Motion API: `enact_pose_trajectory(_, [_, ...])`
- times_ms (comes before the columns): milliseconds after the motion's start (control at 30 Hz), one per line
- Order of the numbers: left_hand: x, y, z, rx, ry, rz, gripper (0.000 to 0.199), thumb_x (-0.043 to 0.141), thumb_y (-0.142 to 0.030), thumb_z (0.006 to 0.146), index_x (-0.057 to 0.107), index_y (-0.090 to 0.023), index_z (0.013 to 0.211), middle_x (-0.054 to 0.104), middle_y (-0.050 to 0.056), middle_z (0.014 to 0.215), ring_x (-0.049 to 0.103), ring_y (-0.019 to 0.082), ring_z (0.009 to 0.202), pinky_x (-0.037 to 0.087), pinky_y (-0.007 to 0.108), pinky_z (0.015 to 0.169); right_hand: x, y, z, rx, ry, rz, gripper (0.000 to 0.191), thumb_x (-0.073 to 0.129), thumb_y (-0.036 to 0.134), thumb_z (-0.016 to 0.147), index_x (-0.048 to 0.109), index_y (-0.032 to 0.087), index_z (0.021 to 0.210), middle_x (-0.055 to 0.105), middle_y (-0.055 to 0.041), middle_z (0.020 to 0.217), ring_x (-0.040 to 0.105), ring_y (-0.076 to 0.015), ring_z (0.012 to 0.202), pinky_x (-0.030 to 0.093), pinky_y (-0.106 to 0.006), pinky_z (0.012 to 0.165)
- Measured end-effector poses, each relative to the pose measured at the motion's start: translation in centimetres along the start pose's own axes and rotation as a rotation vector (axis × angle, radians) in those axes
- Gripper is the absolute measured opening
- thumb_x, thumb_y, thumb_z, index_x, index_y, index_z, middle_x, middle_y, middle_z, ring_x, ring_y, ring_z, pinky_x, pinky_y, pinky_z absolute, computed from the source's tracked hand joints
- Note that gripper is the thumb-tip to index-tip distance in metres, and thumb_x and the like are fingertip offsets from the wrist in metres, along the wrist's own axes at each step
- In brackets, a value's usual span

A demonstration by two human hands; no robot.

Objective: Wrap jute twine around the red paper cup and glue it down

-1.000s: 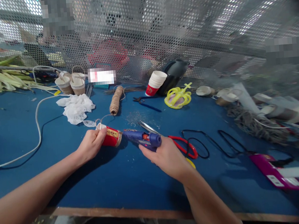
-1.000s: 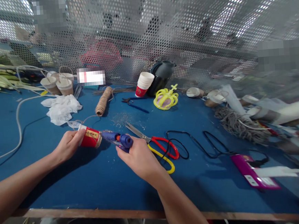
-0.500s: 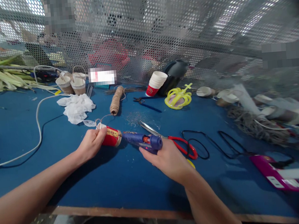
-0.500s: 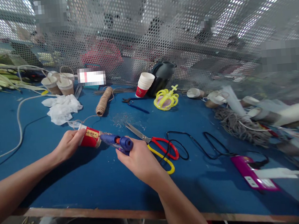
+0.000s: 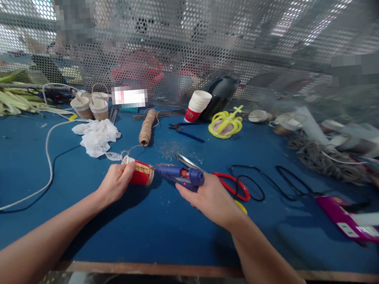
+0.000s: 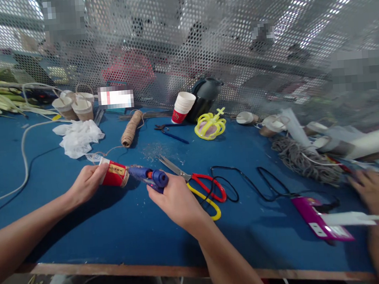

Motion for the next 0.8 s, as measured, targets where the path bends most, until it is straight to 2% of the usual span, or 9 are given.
enact_pose_trajectory(633, [-0.02, -0.03, 0.03, 0.016, -0.005, 0.006, 0.043, 0.031, -0.051, 0.076, 0.04, -0.018, 0.049, 0.027, -0.005, 0.046, 0.023, 0.008, 0.044, 0.019, 0.023, 0.043, 0.33, -0.65, -0.36, 0.012, 0.051, 0.007, 0.015, 0.052, 0.03, 0.073, 0.049, 0.018, 0.064, 0.051, 0.0024, 0.048, 0.048, -0.0105, 0.043, 0.035, -0.021, 0.041])
enact_pose_trajectory(800, [-0.13, -0.1, 0.0, 0.013, -0.019, 0.02, 0.043, 0.031, -0.05, 0.075, 0.038, -0.018, 0.047, 0.026, -0.004, 0.044, 0.022, 0.008, 0.043, 0.017, 0.023, 0.042, 0.18, -0.57, -0.55, 0.006, 0.031, 0.024, 0.014, 0.052, 0.029, 0.073, 0.049, 0.018, 0.064, 0.052, 0.0023, 0.049, 0.048, -0.0105, 0.044, 0.035, -0.022, 0.042])
Point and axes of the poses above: each hand's wrist, its own z-axis towards the middle knuckle, its own x-axis out of the palm, y = z × x, the point moved 9 cm from there along z, towards the middle knuckle
